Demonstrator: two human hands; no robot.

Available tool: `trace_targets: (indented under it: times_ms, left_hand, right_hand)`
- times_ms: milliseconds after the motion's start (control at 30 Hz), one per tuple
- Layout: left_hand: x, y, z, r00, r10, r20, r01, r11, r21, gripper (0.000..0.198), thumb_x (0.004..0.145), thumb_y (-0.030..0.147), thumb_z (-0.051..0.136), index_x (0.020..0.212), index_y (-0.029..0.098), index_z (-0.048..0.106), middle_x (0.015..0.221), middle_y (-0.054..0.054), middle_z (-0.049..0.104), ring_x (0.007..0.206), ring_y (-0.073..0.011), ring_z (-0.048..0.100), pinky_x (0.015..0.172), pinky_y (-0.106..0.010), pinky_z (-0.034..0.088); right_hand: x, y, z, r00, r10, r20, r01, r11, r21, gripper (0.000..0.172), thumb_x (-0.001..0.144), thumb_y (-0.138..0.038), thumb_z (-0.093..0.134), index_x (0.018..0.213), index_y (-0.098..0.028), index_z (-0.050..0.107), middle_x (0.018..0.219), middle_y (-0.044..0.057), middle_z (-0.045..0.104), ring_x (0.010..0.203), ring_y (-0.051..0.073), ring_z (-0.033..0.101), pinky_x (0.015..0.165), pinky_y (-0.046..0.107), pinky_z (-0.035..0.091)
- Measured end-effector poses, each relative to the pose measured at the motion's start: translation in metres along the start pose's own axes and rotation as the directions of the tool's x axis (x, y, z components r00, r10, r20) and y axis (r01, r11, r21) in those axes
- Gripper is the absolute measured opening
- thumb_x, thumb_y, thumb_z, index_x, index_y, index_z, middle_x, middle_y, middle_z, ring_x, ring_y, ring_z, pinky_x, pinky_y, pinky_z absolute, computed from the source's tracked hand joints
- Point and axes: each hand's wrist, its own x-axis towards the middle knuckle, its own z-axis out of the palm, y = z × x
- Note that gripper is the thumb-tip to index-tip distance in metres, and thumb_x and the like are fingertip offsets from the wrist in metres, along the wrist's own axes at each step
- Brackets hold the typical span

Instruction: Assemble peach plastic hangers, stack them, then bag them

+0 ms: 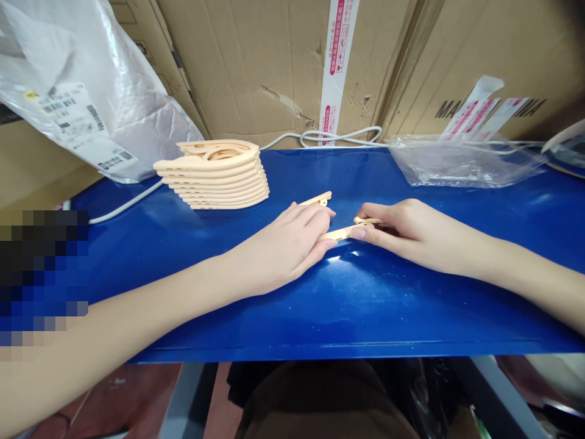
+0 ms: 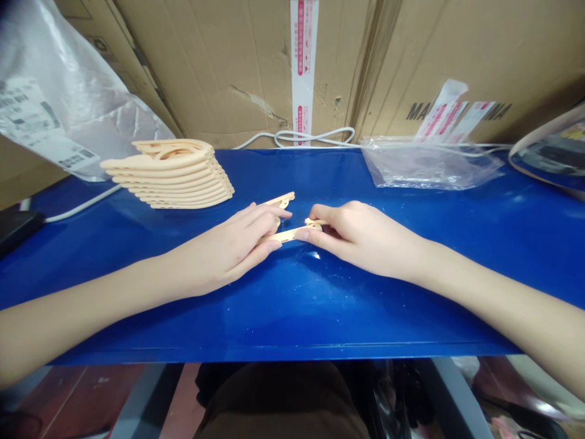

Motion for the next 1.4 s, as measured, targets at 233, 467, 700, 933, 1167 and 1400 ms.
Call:
trace_targets:
  times_ms: [233,467,700,933,1167,1400]
  left_hand:
    - [-0.0004,0.0003,-0.0008,1.0,0.006,-0.002,-0.006,1.0,-0.019,0.02,0.104,0.028,0.033,0.09,0.018,0.044,0.131,-0.015,0.054,0.137,-0.0279,0.04,0.112,-0.052,0.033]
    - [-0.0006,-0.0004,0.0005,0.999,-0.006,-0.043,0.003,0.997,-0.072,0.019,0.104,0.028,0.033,0.09,0.019,0.043,0.132,-0.016,0.053,0.136,-0.0266,0.041,0.111,-0.05,0.037]
    - [-0.0006,-0.0012,0.0004,0.999,-0.005,-0.033,0.004,0.999,-0.051,0.02,0.104,0.029,0.031,0.097,0.018,0.046,0.135,-0.015,0.051,0.139,-0.0245,0.038,0.114,-0.049,0.033]
    - [-0.0003,-0.0011,0.0003,1.0,-0.002,-0.024,0.001,0.999,-0.046,0.019,0.104,0.028,0.032,0.099,0.017,0.047,0.132,-0.014,0.054,0.135,-0.0247,0.042,0.112,-0.047,0.035]
    - [-0.0013,-0.0021,-0.0006,1.0,0.025,-0.01,-0.025,1.0,0.014,0.023,0.105,0.028,0.03,0.102,0.016,0.05,0.13,-0.012,0.055,0.132,-0.0245,0.044,0.113,-0.048,0.033]
    - [-0.0024,-0.0031,0.0001,1.0,0.014,0.022,-0.015,0.999,0.028,0.033,0.105,0.033,0.027,0.108,0.016,0.055,0.137,-0.012,0.05,0.141,-0.0235,0.034,0.119,-0.049,0.026]
  right_hand:
    - [-0.0001,0.0032,0.0015,1.0,0.027,-0.004,-0.027,0.989,0.143,0.042,0.093,-0.055,0.049,0.07,-0.02,0.048,0.057,-0.006,0.042,0.053,0.009,0.034,0.05,0.025,0.027]
    - [0.0003,0.0035,0.0024,0.998,0.063,-0.011,-0.057,0.958,0.28,0.045,0.091,-0.059,0.05,0.068,-0.02,0.047,0.061,-0.006,0.038,0.056,0.009,0.031,0.049,0.024,0.026]
    - [-0.0013,-0.001,0.0001,0.999,0.015,-0.039,-0.007,0.983,0.185,0.04,0.094,-0.056,0.046,0.078,-0.021,0.055,0.061,-0.005,0.047,0.055,0.011,0.04,0.053,0.025,0.03]
    - [-0.0017,-0.0018,0.0,0.998,-0.034,-0.053,0.035,0.999,0.018,0.044,0.097,-0.057,0.037,0.079,-0.021,0.054,0.059,-0.002,0.052,0.052,0.012,0.044,0.053,0.026,0.029]
    - [-0.0017,-0.0007,0.0016,0.997,-0.05,-0.06,0.05,0.999,-0.001,0.046,0.097,-0.059,0.036,0.076,-0.021,0.051,0.057,-0.003,0.049,0.051,0.012,0.043,0.053,0.026,0.027]
    - [-0.0012,-0.0023,0.0001,0.998,-0.04,-0.039,0.041,0.999,0.02,0.047,0.096,-0.059,0.036,0.073,-0.021,0.048,0.056,-0.003,0.047,0.05,0.012,0.043,0.053,0.027,0.027]
